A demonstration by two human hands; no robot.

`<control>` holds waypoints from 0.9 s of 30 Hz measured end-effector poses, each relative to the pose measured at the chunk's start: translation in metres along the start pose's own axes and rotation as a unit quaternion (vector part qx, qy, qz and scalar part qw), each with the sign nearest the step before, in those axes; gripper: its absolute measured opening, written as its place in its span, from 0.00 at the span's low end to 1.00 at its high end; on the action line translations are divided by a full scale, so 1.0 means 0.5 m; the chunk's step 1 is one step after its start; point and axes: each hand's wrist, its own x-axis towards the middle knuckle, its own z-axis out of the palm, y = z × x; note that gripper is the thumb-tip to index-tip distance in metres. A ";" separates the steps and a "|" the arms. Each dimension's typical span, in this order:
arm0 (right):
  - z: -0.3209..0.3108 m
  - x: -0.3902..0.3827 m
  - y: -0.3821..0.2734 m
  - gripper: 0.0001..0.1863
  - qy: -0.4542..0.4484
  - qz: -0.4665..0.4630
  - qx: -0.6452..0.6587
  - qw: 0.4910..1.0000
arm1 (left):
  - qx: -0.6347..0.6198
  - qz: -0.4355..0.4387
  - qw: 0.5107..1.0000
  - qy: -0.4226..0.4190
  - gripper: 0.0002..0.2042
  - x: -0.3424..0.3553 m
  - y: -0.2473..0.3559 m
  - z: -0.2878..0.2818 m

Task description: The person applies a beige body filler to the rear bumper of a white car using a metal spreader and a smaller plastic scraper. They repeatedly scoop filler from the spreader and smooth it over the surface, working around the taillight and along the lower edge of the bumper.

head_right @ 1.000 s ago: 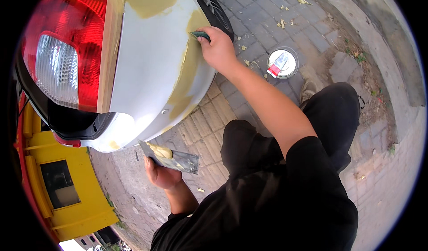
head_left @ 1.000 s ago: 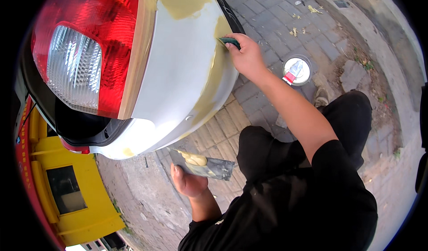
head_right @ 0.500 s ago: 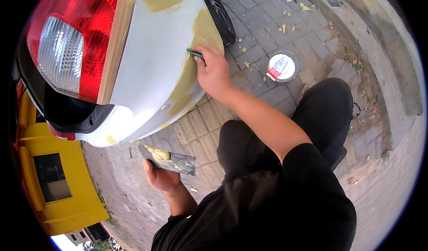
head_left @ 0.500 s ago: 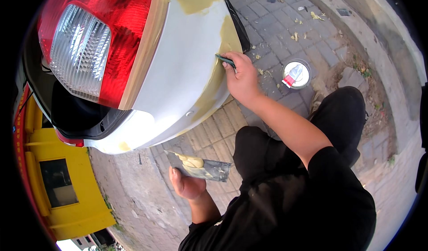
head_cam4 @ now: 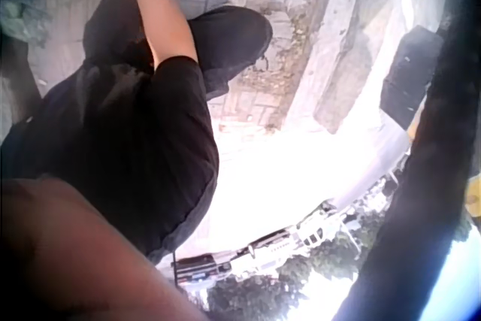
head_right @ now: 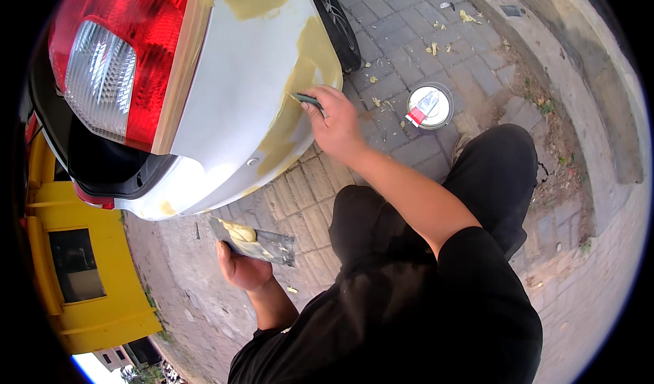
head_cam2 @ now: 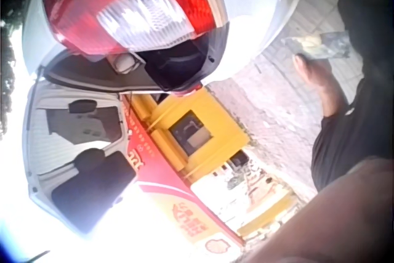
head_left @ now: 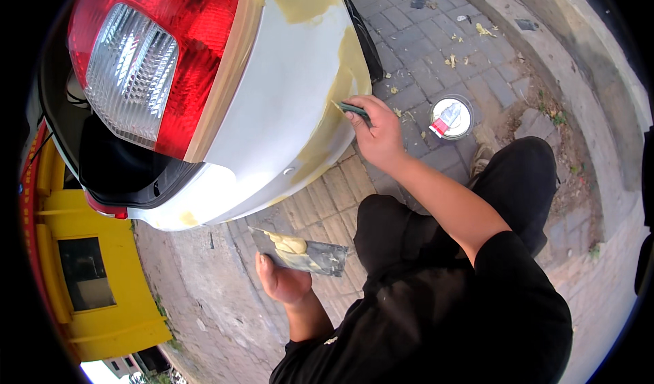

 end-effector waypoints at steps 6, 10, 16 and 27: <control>-0.034 0.115 0.077 0.12 0.066 0.050 -0.019 0.996 | 0.012 -0.012 0.999 -0.035 0.19 0.008 0.003 0.009; -0.022 0.128 0.084 0.11 0.059 0.049 -0.030 0.997 | 0.039 -0.004 0.999 -0.024 0.19 0.005 0.007 0.009; 0.023 0.043 0.050 0.08 0.087 0.035 -0.024 0.995 | 0.026 -0.013 0.999 -0.030 0.19 -0.002 0.000 -0.011; -0.001 0.000 0.076 0.09 0.105 0.100 0.029 0.989 | 0.033 -0.021 0.998 -0.045 0.20 0.006 -0.010 0.014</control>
